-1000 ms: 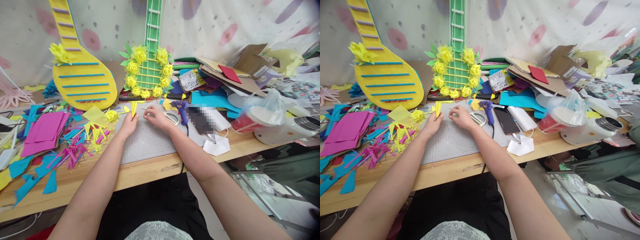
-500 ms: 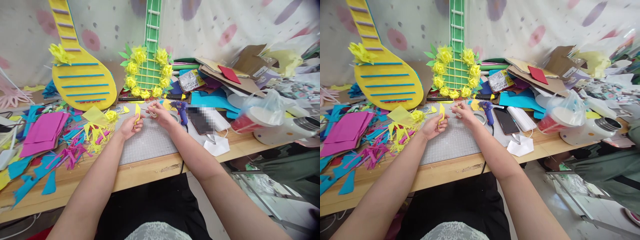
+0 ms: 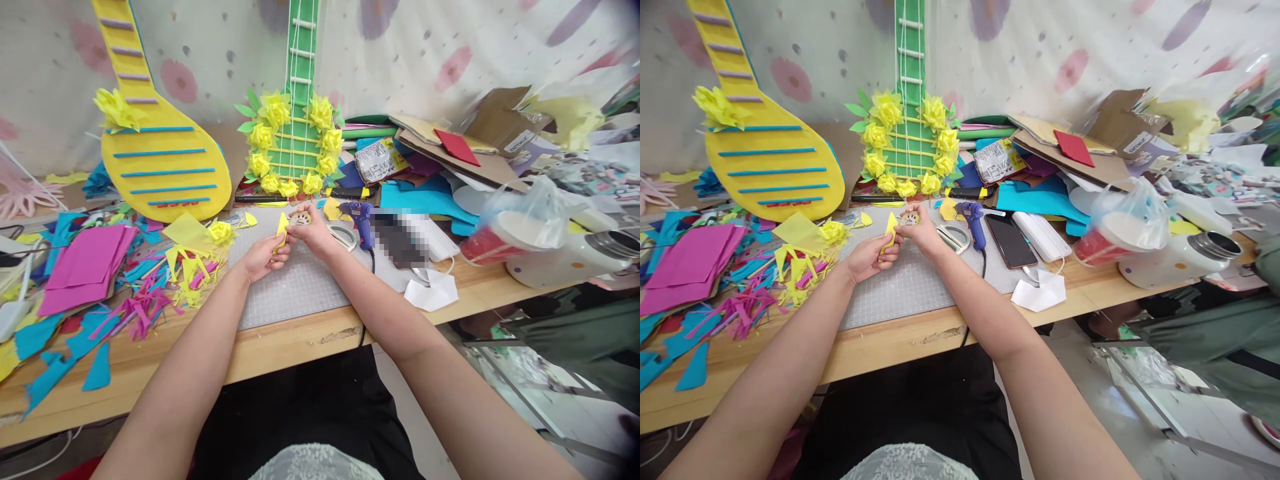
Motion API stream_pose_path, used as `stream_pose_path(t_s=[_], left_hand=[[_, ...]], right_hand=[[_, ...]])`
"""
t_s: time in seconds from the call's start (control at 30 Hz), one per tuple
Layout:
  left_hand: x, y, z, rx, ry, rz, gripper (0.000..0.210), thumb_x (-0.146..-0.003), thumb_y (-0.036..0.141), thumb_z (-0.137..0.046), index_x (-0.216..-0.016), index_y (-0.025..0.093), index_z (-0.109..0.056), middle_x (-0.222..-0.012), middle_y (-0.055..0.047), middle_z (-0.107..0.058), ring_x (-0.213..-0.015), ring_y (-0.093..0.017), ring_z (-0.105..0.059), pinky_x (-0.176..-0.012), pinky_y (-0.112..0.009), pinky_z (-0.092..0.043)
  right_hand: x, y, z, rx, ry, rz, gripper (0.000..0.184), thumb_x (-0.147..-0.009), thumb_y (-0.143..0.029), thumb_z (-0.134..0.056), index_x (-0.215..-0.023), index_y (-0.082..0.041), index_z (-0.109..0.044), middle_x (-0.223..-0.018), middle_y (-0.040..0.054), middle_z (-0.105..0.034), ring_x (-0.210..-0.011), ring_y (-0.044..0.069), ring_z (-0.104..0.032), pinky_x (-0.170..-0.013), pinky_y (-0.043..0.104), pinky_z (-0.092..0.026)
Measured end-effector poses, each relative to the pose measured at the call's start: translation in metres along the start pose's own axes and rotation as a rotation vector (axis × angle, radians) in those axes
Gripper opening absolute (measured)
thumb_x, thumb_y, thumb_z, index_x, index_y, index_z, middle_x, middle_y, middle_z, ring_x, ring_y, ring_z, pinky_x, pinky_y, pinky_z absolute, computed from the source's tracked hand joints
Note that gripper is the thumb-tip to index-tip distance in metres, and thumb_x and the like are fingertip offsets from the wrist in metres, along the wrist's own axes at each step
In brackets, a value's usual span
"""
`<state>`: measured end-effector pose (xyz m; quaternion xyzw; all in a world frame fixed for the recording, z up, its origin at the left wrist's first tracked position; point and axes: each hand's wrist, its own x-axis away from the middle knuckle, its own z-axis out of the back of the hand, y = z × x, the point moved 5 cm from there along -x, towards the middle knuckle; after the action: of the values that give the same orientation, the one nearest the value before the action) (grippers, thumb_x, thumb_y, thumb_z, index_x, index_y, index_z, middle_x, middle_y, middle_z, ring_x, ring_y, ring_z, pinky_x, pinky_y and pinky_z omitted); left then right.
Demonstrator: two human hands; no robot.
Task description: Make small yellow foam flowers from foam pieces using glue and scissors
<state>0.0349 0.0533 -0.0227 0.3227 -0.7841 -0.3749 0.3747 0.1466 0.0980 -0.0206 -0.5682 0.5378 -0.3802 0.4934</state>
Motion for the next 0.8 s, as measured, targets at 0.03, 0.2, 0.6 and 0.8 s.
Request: stream_pose_path(t_s=[0.03,0.2,0.6,0.8], left_hand=[[0.0,0.0,0.0,0.001,0.0,0.0,0.018,-0.085,0.031,-0.052,-0.082,0.013,-0.055,-0.056,0.006,-0.03,-0.039,-0.002,-0.025,-0.033,-0.008,-0.015],[0.004,0.0,-0.002,-0.018,-0.061,0.069,0.036,-0.087,0.047,-0.045,-0.091,0.013,-0.058,-0.064,-0.003,-0.052,-0.048,-0.008,-0.05,-0.036,-0.014,-0.032],[-0.003,0.014,0.02,-0.369,0.424,-0.288,0.026,-0.069,0.037,-0.069,-0.08,0.014,-0.062,-0.075,-0.005,-0.066,-0.065,-0.014,-0.06,-0.057,-0.023,-0.043],[0.001,0.021,0.017,-0.467,0.51,-0.419,0.024,-0.061,0.035,-0.072,-0.071,0.015,-0.066,-0.071,-0.002,-0.065,-0.064,-0.012,-0.056,-0.064,-0.025,-0.044]], right_hand=[[0.0,0.0,0.0,0.002,0.007,0.002,0.055,-0.048,-0.028,-0.071,-0.086,-0.025,-0.032,-0.09,-0.0033,-0.049,-0.069,0.009,-0.049,-0.063,0.025,-0.042],[0.002,-0.004,0.0,0.063,0.036,0.005,0.053,-0.049,-0.03,-0.068,-0.086,-0.025,-0.032,-0.084,-0.0042,-0.047,-0.066,0.009,-0.046,-0.06,0.025,-0.042],[0.002,-0.015,0.007,0.198,0.035,0.072,0.047,-0.056,-0.029,-0.067,-0.088,-0.024,-0.033,-0.086,-0.0033,-0.046,-0.07,0.01,-0.047,-0.066,0.027,-0.042],[0.003,-0.018,0.008,0.187,0.068,0.089,0.045,-0.055,-0.022,-0.066,-0.087,-0.023,-0.034,-0.086,-0.0031,-0.045,-0.069,0.009,-0.045,-0.064,0.025,-0.04]])
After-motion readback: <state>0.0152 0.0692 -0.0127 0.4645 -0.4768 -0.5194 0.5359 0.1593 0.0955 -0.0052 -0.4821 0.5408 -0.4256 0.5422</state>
